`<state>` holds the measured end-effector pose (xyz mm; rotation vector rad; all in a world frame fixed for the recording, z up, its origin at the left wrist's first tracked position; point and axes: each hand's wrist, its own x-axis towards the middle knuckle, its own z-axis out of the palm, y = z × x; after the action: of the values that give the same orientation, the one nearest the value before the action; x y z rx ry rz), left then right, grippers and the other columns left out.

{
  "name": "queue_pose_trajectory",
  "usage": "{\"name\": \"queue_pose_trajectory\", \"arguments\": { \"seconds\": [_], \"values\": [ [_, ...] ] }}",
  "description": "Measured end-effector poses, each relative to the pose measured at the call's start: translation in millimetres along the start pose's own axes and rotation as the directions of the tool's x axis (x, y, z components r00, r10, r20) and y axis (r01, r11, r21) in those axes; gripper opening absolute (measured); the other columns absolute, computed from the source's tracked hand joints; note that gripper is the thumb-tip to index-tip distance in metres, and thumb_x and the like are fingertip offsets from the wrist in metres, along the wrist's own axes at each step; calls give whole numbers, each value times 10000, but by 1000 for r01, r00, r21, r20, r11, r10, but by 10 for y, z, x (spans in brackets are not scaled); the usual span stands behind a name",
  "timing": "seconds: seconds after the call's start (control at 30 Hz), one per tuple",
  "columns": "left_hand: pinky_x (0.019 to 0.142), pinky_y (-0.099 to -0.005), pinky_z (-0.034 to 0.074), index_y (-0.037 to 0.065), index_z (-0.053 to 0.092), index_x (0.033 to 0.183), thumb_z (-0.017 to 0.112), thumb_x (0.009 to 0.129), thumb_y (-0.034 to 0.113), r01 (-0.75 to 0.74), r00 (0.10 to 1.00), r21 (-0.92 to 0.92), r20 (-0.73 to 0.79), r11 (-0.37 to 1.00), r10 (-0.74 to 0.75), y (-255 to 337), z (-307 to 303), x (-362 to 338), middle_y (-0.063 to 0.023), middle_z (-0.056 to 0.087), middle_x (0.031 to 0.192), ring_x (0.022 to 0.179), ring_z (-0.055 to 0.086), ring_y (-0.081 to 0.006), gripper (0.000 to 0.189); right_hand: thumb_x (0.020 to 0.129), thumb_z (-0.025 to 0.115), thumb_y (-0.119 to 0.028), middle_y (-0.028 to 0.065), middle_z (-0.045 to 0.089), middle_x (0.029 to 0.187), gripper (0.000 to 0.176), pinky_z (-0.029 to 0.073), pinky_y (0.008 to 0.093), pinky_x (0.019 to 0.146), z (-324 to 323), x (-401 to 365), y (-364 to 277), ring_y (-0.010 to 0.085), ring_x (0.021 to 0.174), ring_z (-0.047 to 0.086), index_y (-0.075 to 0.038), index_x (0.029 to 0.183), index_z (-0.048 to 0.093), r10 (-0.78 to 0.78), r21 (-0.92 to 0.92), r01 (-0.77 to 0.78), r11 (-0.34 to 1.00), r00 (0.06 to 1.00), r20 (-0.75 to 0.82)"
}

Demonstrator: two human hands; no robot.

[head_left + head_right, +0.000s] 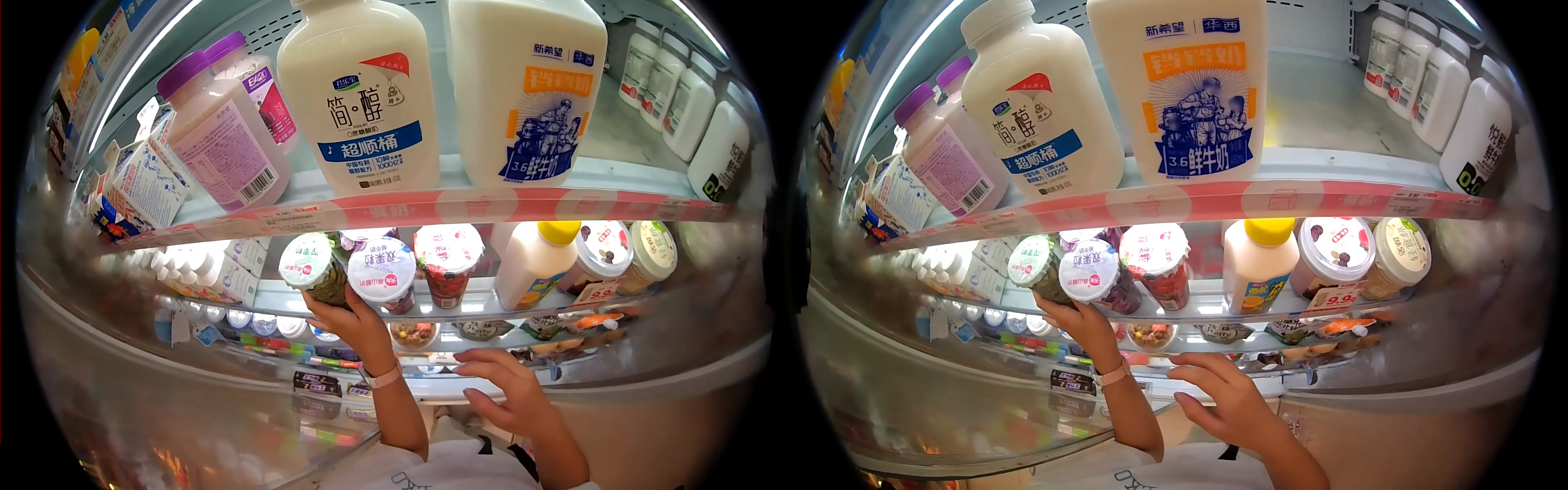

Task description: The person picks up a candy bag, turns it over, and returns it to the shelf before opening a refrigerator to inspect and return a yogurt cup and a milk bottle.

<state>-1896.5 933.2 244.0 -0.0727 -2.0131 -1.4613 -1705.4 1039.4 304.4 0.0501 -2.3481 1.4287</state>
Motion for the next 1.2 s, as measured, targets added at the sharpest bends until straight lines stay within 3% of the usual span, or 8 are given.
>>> {"name": "queue_pose_trajectory", "arguments": {
  "seconds": [0.33,0.53,0.6,1.1,1.2],
  "values": [
    [1019,-526,-45,-27,179,1311,486,861,309,-12,1000,72,8,997,11,11,-8,-5,-216,341,1287,1219,306,-355,640,663,597,12,137,568,1008,255,448,340,760,-99,217,-114,284,890,554,-30,913,581,-80,-65,70,995,984,-158],
    [1010,-548,-46,-30,186,1307,504,853,272,-9,1000,50,24,999,7,26,-17,-5,-210,370,1259,1205,317,-358,630,649,604,12,130,574,987,259,444,351,767,26,217,-100,284,893,550,-38,902,589,-74,-43,70,997,991,-111],
    [1033,-510,-24,-19,154,1313,432,850,151,-24,999,115,34,993,20,25,-17,-3,-224,374,1236,1149,358,-372,566,652,607,8,128,573,988,257,443,352,770,81,219,-85,284,899,548,-41,904,590,-67,-31,64,997,994,-91],
    [1032,-514,-31,-21,140,1321,440,854,177,-11,999,108,38,994,7,48,-26,-2,-228,362,1259,1170,341,-378,590,673,612,-6,127,572,990,245,440,355,777,96,180,-105,284,900,547,-37,915,593,-35,-38,33,999,998,-56],
    [1009,-554,-16,-19,210,1307,523,842,300,2,1000,53,14,999,-3,45,-26,-6,-195,361,1281,1202,325,-350,644,672,602,-7,136,566,1000,244,435,360,796,95,173,-101,293,917,542,-37,914,591,-42,-46,38,998,996,-77]
  ]
}}
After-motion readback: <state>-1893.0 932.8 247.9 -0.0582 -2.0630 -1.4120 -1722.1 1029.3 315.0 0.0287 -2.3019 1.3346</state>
